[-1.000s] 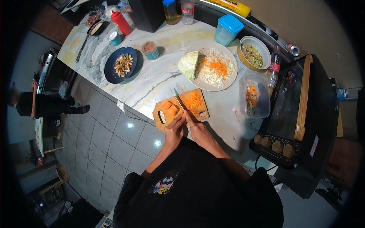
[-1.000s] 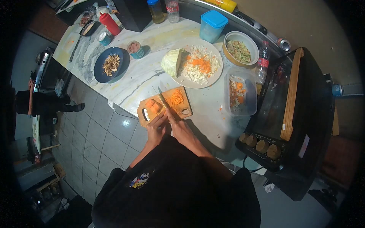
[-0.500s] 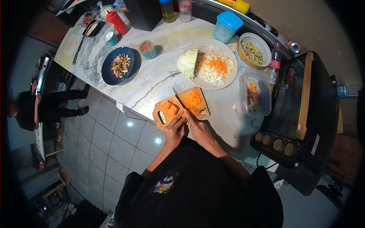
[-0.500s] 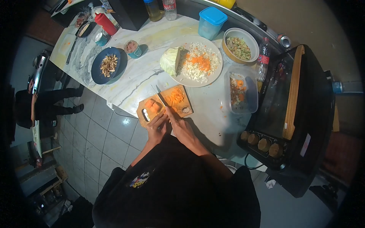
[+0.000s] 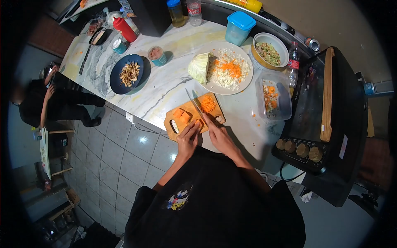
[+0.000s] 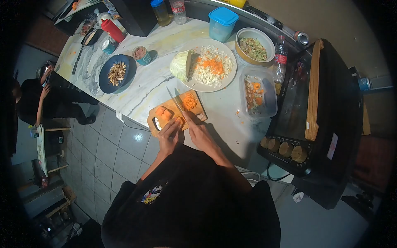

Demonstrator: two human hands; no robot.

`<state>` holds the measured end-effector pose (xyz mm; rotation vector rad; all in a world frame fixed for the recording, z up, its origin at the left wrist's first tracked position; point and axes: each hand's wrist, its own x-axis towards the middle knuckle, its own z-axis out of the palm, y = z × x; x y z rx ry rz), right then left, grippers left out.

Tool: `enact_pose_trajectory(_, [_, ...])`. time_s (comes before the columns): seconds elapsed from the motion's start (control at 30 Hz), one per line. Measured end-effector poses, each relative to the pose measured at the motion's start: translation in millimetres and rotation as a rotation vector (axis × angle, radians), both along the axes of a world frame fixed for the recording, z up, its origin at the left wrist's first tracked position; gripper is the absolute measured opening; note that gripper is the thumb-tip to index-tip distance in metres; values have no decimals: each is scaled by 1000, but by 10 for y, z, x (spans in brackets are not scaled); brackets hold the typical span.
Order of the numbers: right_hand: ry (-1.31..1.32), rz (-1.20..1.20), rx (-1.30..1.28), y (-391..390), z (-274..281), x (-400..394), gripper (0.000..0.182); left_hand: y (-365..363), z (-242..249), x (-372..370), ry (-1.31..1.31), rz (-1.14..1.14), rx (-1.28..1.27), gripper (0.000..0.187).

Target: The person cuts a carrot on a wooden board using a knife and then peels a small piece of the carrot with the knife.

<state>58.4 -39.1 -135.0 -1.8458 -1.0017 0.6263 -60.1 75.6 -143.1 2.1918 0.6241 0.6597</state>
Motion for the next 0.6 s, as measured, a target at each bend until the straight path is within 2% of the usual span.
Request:
enact_pose_trajectory(0.13, [98, -24, -6, -37, 141, 93, 57, -8, -26, 14, -13, 14, 12, 32])
enact_pose_trajectory(0.23, [90, -31, 71, -66, 112, 95, 56, -15, -12, 21, -18, 16, 26, 31])
enact_pose_trajectory(0.33, [108, -33, 12, -96, 156, 73, 57, -17, 29, 30, -32, 14, 23, 30])
enact_pose_trajectory(0.47, [66, -31, 71, -117, 216, 41, 58, -14, -3, 39, -39, 19, 19, 30])
enact_pose_trajectory(0.53, [89, -9, -93, -138, 322, 32, 59, -5, 3, 50, -42, 7, 24, 30])
enact_pose_trajectory(0.6, [61, -19, -30, -134, 219, -37, 60, 4, -12, 48, -46, -4, 29, 30])
